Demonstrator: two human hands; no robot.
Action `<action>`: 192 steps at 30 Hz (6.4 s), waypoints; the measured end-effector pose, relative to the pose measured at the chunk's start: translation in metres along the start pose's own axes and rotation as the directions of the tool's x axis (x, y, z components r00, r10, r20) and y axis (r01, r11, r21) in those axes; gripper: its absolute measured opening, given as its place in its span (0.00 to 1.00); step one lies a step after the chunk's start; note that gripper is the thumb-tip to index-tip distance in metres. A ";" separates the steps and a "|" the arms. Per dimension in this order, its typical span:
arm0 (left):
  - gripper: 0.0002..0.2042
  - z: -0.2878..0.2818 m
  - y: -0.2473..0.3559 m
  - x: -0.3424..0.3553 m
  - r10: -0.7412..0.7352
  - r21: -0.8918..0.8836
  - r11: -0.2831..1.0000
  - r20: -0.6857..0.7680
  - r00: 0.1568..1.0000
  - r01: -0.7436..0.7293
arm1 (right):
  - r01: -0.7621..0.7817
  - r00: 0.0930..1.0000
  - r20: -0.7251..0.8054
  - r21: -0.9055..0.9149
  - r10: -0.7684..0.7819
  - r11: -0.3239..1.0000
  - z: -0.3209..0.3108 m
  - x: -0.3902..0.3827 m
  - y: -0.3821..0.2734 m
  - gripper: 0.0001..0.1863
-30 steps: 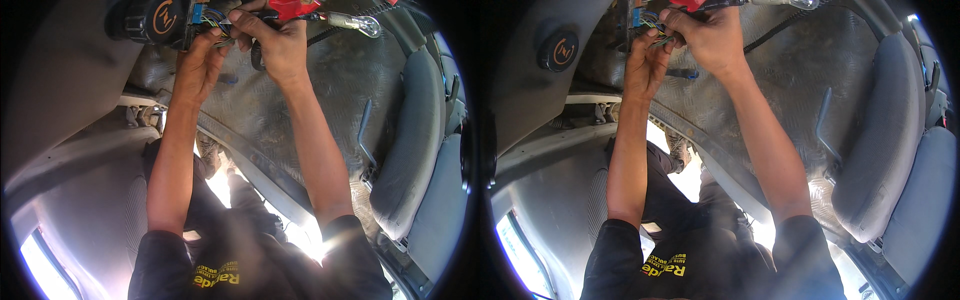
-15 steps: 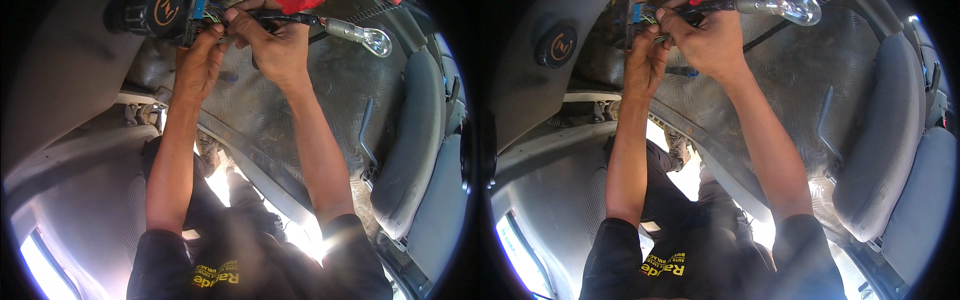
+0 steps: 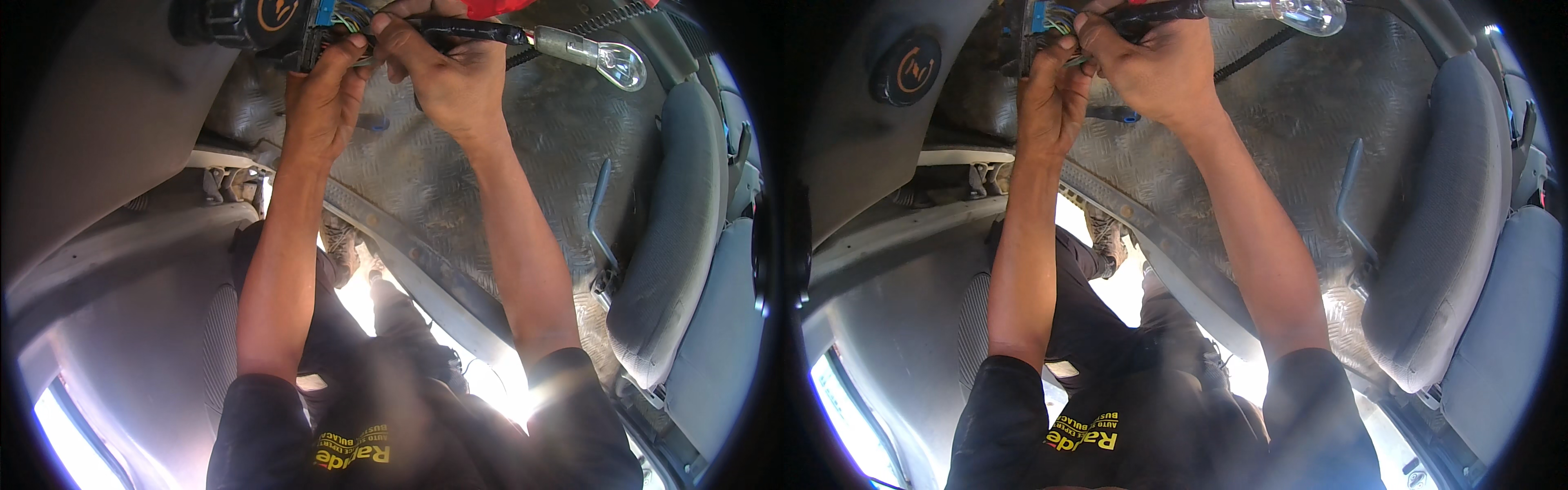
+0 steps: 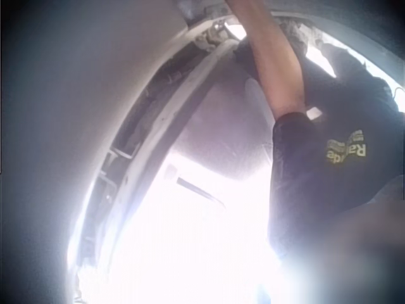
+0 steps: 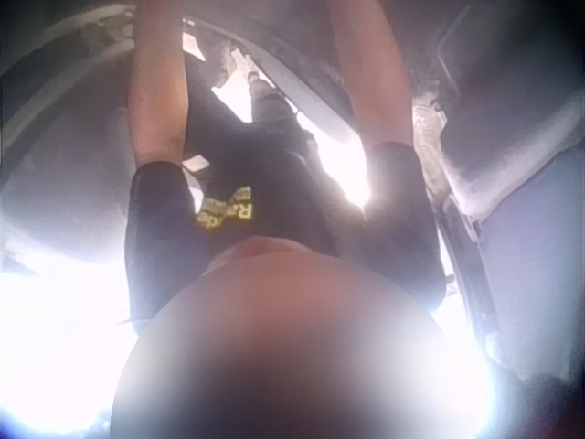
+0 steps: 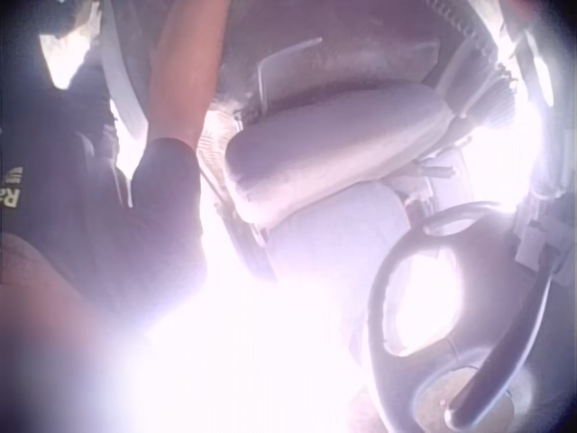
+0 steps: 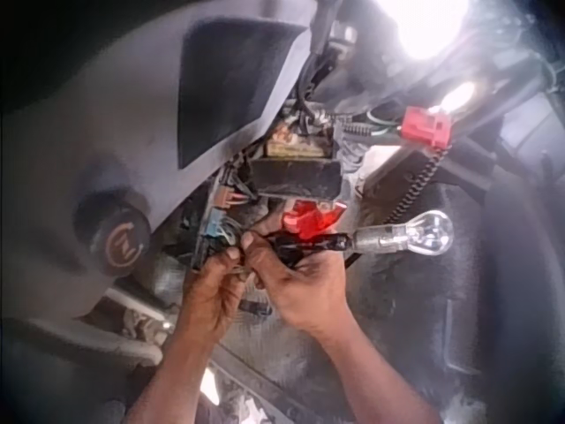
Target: The person works on a vehicle's interior wiring harness under the dashboard, using a test light to probe individual wires and connectors. They separate and reposition wires, then continue testing connections with the test light throughout the clip.
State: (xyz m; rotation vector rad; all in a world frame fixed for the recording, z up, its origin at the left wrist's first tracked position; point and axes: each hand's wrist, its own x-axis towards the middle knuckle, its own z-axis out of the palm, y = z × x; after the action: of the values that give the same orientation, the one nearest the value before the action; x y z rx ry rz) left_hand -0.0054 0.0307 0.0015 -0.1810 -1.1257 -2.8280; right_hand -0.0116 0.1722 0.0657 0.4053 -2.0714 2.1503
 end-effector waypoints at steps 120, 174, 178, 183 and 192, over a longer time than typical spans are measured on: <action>0.15 0.004 0.002 0.000 0.043 0.000 0.999 -0.088 0.995 -0.044 | 0.110 0.992 -0.078 0.077 -0.104 0.991 0.010 0.006 0.005 0.05; 0.14 0.004 -0.008 0.005 0.014 -0.080 0.997 -0.043 0.999 -0.018 | 0.194 0.980 0.032 0.052 -0.196 0.980 0.002 0.016 0.018 0.02; 0.14 0.002 -0.009 0.005 0.004 -0.089 0.996 -0.036 0.999 -0.008 | 0.219 0.975 0.020 0.067 -0.220 0.973 0.002 0.015 0.017 0.02; 0.15 0.006 -0.009 0.005 -0.009 -0.131 0.991 0.007 1.000 0.010 | 0.053 0.998 0.038 0.067 -0.056 0.996 0.001 0.010 0.003 0.03; 0.17 0.009 -0.012 0.009 -0.007 -0.227 0.974 0.034 0.999 0.014 | 0.045 0.999 0.020 0.095 -0.047 0.995 0.003 0.009 0.004 0.02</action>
State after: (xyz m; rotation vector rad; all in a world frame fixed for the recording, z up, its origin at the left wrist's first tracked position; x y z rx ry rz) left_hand -0.0147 0.0456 0.0012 -0.2395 -0.8064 -2.9686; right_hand -0.0207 0.1685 0.0646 0.4842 -1.9571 2.2328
